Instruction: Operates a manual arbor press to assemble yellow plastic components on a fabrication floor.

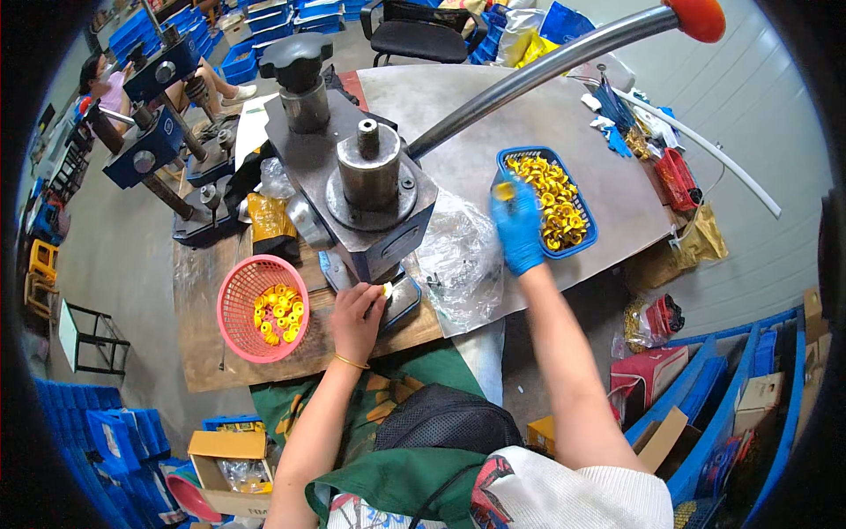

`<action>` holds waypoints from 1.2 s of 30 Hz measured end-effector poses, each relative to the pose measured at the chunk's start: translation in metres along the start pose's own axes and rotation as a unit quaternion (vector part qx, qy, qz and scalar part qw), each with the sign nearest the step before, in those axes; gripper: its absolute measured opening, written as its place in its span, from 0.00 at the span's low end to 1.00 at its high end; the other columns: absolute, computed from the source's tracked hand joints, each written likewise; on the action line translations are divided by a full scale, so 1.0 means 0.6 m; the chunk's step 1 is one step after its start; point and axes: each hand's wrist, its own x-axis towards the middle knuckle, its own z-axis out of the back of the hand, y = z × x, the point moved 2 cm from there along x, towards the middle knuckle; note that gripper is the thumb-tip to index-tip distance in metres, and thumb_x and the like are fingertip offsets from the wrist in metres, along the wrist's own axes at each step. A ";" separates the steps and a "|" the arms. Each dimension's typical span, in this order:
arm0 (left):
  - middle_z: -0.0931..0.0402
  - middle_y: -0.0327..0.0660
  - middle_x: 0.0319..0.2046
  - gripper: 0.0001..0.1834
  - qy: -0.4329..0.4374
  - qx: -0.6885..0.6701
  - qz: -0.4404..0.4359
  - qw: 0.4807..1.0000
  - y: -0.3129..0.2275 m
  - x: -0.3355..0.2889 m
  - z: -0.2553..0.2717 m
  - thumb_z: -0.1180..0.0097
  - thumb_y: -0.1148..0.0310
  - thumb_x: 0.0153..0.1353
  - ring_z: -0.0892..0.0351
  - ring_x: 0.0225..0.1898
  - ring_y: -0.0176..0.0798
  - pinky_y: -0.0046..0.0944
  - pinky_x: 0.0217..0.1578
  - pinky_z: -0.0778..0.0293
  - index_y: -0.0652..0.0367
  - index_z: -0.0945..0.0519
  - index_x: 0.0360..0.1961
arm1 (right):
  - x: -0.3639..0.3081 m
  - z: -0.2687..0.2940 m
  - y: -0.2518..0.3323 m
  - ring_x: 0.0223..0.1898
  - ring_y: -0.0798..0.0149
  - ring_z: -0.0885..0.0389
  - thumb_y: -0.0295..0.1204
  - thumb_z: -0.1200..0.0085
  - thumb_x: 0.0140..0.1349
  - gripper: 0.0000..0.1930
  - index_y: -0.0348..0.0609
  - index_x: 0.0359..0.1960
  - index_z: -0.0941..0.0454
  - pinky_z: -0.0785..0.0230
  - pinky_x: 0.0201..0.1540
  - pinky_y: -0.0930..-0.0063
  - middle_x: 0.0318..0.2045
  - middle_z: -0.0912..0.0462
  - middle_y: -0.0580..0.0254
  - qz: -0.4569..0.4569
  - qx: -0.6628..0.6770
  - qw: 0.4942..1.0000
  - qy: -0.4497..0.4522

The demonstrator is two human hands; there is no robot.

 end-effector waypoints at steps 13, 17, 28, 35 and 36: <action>0.26 0.47 0.35 0.10 0.046 -0.069 0.033 0.996 -0.044 -0.010 0.061 0.45 0.80 0.47 0.26 0.36 0.48 0.40 0.37 0.29 0.61 0.22 0.34 | -0.088 -0.094 0.075 0.38 0.49 0.25 0.45 0.49 0.49 0.15 0.47 0.24 0.18 0.35 0.39 0.58 0.29 0.21 0.51 0.070 -0.227 0.827 0.510; 0.26 0.47 0.35 0.10 0.032 0.030 0.063 0.997 0.018 0.013 0.139 0.46 0.78 0.47 0.28 0.41 0.49 0.42 0.42 0.31 0.61 0.23 0.33 | -0.122 -0.111 0.027 0.38 0.49 0.25 0.46 0.49 0.49 0.15 0.50 0.25 0.18 0.35 0.40 0.56 0.29 0.20 0.53 0.013 -0.203 0.832 0.516; 0.28 0.47 0.41 0.16 0.277 0.227 0.191 0.914 0.221 0.002 0.168 0.48 0.75 0.45 0.27 0.43 0.50 0.44 0.45 0.30 0.54 0.22 0.39 | -0.105 -0.073 0.140 0.25 0.71 0.27 0.28 0.47 0.56 0.08 0.35 0.32 0.23 0.34 0.29 0.75 0.25 0.21 0.64 -0.201 0.292 0.891 0.285; 0.26 0.50 0.37 0.15 0.264 0.148 0.201 0.932 0.236 0.003 0.171 0.44 0.76 0.41 0.25 0.39 0.51 0.44 0.43 0.29 0.59 0.20 0.35 | -0.167 -0.127 0.162 0.29 0.78 0.30 0.25 0.48 0.56 0.06 0.33 0.32 0.24 0.34 0.33 0.80 0.26 0.23 0.69 -0.229 0.369 0.852 0.292; 0.26 0.50 0.37 0.15 0.262 0.148 0.200 0.932 0.241 -0.001 0.175 0.44 0.76 0.41 0.25 0.39 0.51 0.44 0.43 0.29 0.59 0.20 0.35 | -0.165 -0.126 0.165 0.28 0.77 0.30 0.25 0.48 0.56 0.06 0.34 0.32 0.25 0.34 0.32 0.79 0.25 0.23 0.65 -0.182 0.330 0.879 0.291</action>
